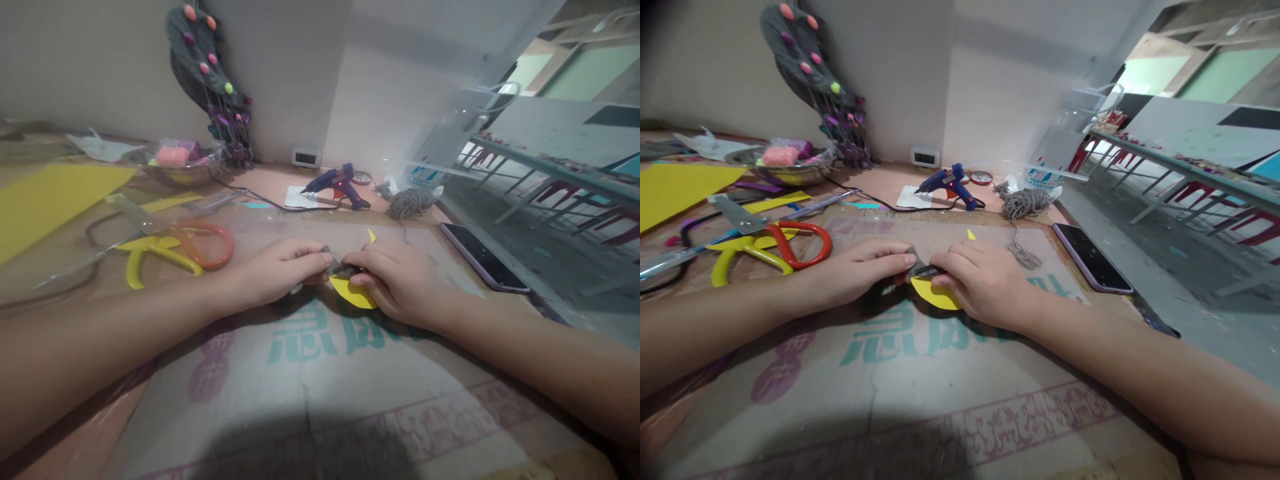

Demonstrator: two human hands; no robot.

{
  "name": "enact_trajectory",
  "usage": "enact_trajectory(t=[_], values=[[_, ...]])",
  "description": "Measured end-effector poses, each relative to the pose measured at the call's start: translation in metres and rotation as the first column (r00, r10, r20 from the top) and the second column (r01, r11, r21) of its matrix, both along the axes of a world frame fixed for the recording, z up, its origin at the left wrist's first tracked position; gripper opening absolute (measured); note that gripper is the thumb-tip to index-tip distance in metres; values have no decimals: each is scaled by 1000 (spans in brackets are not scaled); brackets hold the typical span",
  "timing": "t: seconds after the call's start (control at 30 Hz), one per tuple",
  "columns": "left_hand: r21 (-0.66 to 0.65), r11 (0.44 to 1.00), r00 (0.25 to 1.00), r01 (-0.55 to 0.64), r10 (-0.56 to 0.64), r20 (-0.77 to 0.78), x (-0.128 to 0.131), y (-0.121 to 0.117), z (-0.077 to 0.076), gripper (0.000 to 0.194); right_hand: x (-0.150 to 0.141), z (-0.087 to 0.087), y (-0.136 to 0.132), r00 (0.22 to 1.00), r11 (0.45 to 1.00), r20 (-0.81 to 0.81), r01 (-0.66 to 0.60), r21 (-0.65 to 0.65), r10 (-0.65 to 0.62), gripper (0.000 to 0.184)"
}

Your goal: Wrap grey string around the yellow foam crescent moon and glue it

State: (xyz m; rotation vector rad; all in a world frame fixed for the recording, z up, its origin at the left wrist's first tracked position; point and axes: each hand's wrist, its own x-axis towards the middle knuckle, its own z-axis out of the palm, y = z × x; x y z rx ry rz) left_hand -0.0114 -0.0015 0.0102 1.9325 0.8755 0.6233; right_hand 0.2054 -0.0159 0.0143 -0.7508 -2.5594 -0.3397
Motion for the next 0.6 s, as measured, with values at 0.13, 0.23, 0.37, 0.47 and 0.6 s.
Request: enact_trajectory(t=[0.13,0.23,0.37,0.47,0.6], values=[[-11,1000,1000,-11,10,-27,1,-1,1,32,-1,-1,-1,1000,1000,5,-18,18,18,33],[-19,1000,1000,-4,4,-23,0,-2,0,32,-1,-1,0,1000,1000,14,-16,18,16,32],[-4,1000,1000,9,-9,-1,0,-1,-1,32,-1,0,0,999,1000,35,-21,10,21,32],[-6,1000,1000,8,-8,0,0,0,-1,33,-2,1,0,999,1000,45,-13,14,13,32],[3,1000,1000,17,-17,-3,0,1,-2,32,-4,4,-1,998,999,64,-16,28,14,33]])
